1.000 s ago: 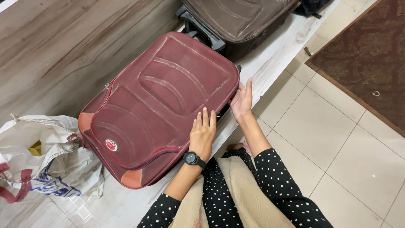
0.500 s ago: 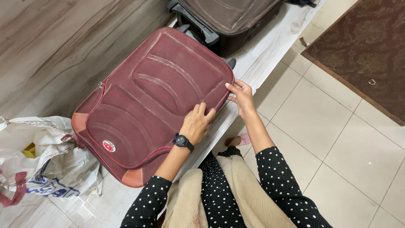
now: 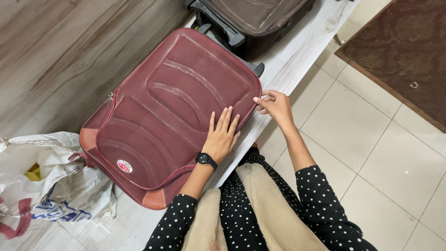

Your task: The person packs a suitcase by folding and placing various items of clothing, such as a black skirt and a white t-shirt, into the suitcase and then zipping it closed.

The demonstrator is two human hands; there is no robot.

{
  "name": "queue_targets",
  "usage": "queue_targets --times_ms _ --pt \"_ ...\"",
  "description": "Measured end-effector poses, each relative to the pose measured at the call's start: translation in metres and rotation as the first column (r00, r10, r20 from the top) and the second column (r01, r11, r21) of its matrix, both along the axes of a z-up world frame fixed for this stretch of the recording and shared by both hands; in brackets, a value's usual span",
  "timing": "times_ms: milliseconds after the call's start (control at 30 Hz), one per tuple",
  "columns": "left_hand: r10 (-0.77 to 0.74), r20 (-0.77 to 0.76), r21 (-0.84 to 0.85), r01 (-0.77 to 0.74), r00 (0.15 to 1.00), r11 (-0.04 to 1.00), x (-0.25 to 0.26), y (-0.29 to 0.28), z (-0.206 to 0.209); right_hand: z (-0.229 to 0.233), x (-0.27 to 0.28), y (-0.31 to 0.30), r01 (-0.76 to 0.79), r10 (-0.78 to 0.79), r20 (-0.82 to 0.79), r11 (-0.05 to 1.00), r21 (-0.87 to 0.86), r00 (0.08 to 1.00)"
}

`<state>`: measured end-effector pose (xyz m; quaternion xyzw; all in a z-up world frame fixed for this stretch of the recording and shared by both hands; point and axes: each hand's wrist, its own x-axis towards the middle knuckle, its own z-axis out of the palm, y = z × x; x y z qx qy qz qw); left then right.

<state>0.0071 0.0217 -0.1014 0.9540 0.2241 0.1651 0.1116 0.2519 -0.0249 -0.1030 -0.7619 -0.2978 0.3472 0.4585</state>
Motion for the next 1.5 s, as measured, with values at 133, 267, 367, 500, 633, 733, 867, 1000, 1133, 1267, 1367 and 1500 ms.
queue_targets --times_ms 133,267,367,500,633,733,867,1000,1133,1267,1367,1500 --pt "0.035 -0.033 0.056 -0.033 0.999 0.998 0.002 -0.003 0.001 0.007 -0.001 -0.002 -0.036 0.050 -0.116 0.992 0.119 0.992" --pt "0.118 -0.104 0.227 -0.092 0.988 0.969 0.016 -0.006 -0.003 0.013 0.001 0.001 -0.010 0.032 -0.140 0.988 0.154 0.990" --pt "0.130 -0.125 0.242 -0.097 0.984 0.965 0.021 -0.002 -0.003 0.014 0.003 0.001 -0.030 0.031 -0.031 0.998 0.049 0.999" --pt "0.012 0.046 -0.022 -0.011 0.999 1.000 0.018 0.008 0.028 0.019 0.013 -0.002 -0.010 0.026 0.298 0.998 -0.057 0.954" --pt "-0.021 -0.118 -0.316 -0.018 0.993 0.949 0.027 0.028 0.069 0.034 0.027 0.018 -0.057 0.010 0.332 0.990 0.131 0.943" --pt "-0.003 -0.166 -0.361 -0.058 0.986 0.931 0.047 0.061 0.075 0.050 0.030 0.048 -0.291 0.144 0.537 0.936 0.200 0.831" --pt "0.230 -0.116 -0.118 -0.243 0.966 0.963 0.070 0.122 0.065 0.059 0.031 0.081 -0.495 0.336 0.589 0.860 0.127 0.735" --pt "0.465 -0.477 -0.156 -0.592 0.746 0.790 0.078 0.175 0.062 0.070 0.052 0.107 -0.479 0.460 0.428 0.875 -0.070 0.778" --pt "0.464 -0.590 -0.139 -0.649 0.661 0.748 0.084 0.186 0.055 0.074 0.074 0.170 -0.638 0.557 0.513 0.770 -0.023 0.654" --pt "0.486 -0.584 -0.121 -0.662 0.650 0.740 0.087 0.187 0.050 0.055 0.070 0.268 -0.776 0.635 0.524 0.625 0.084 0.568" --pt "0.500 -0.567 -0.141 -0.675 0.655 0.724 0.086 0.185 0.052 0.024 0.044 0.347 -0.871 0.685 0.574 0.479 0.110 0.449" --pt "0.515 -0.585 -0.120 -0.695 0.626 0.709 0.089 0.184 0.053 -0.019 0.013 0.425 -0.983 0.900 0.403 0.122 0.134 0.167"
